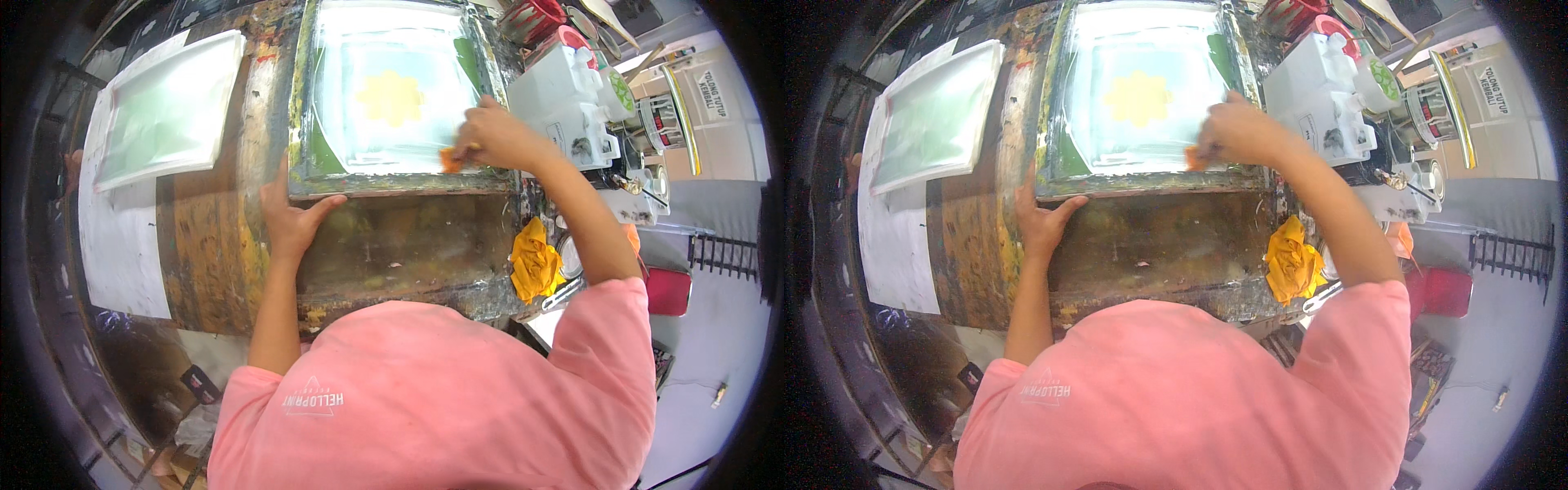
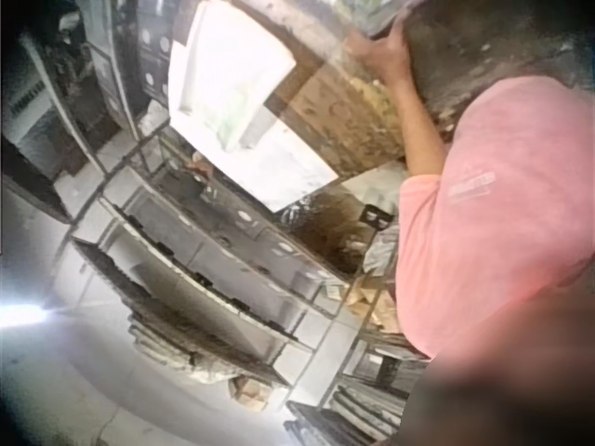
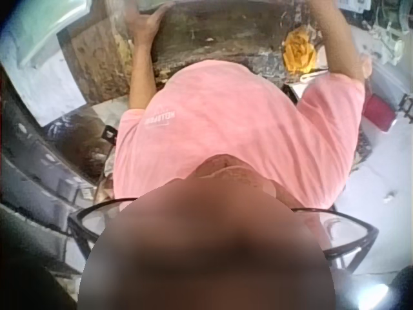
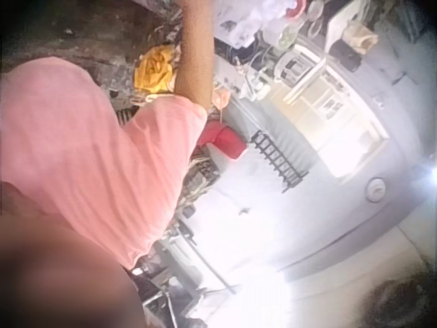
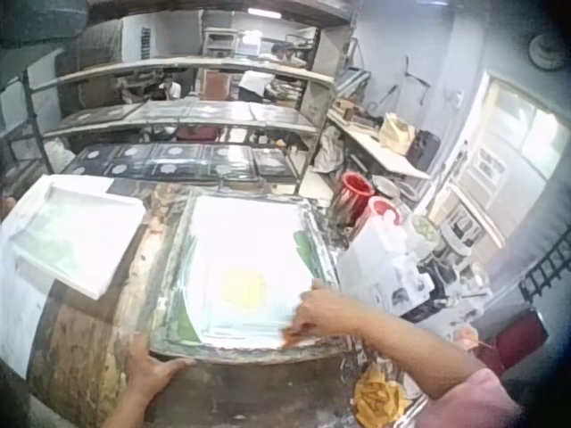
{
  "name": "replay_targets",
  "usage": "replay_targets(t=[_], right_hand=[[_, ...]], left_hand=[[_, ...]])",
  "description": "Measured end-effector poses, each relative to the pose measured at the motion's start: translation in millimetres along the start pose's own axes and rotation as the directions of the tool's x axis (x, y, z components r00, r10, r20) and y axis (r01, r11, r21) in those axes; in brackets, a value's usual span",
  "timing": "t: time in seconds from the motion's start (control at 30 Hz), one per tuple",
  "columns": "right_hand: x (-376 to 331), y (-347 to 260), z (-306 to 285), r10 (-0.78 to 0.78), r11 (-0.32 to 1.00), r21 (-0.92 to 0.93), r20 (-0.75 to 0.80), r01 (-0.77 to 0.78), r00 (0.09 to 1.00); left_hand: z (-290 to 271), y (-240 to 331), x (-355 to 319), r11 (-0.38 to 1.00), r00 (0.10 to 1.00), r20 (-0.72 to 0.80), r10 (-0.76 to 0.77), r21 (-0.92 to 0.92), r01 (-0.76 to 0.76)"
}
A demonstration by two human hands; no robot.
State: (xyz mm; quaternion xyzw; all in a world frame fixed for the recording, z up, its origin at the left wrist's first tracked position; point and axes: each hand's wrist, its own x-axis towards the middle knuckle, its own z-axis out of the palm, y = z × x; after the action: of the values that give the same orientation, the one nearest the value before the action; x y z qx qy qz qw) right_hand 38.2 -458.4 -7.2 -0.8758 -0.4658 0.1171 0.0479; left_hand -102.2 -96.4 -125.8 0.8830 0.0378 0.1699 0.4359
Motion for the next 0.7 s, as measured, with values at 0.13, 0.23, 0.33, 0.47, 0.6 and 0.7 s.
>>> replay_targets(t=[0.13,0.23,0.33,0.47,0.6,0.7], right_hand=[[-15.0,5.5,-2.1,0.051,0.997,-0.055,0.05,-0.048,0.997],[21.0,-12.7,5.3,-0.018,0.997,0.073,-0.08,0.024,0.997],[68.7,-33.7,12.2,-0.084,0.994,0.057,-0.084,0.089,0.993],[81.1,-40.7,17.9,-0.092,0.995,0.02,-0.048,0.093,0.995],[31.3,-23.3,14.3,-0.026,0.999,0.019,-0.032,0.026,0.999],[-3.8,-13.3,5.7,0.154,0.982,-0.119,0.081,-0.144,0.985]], left_hand=[[-0.5,2.7,1.1,1.0,1.0,0.009,-0.001,-0.023,0.001],[-1.2,5.9,2.8,0.999,0.999,0.021,0.03,-0.035,-0.029],[-1.9,7.6,3.4,0.999,0.999,0.006,0.034,-0.021,-0.034],[-2.6,6.5,2.8,1.0,1.0,0.016,-0.016,-0.009,0.016],[-1.9,7.6,2.4,1.0,1.0,0.025,-0.016,-0.013,0.016],[-3.0,11.2,2.0,0.997,0.997,0.02,-0.07,0.026,0.069]])
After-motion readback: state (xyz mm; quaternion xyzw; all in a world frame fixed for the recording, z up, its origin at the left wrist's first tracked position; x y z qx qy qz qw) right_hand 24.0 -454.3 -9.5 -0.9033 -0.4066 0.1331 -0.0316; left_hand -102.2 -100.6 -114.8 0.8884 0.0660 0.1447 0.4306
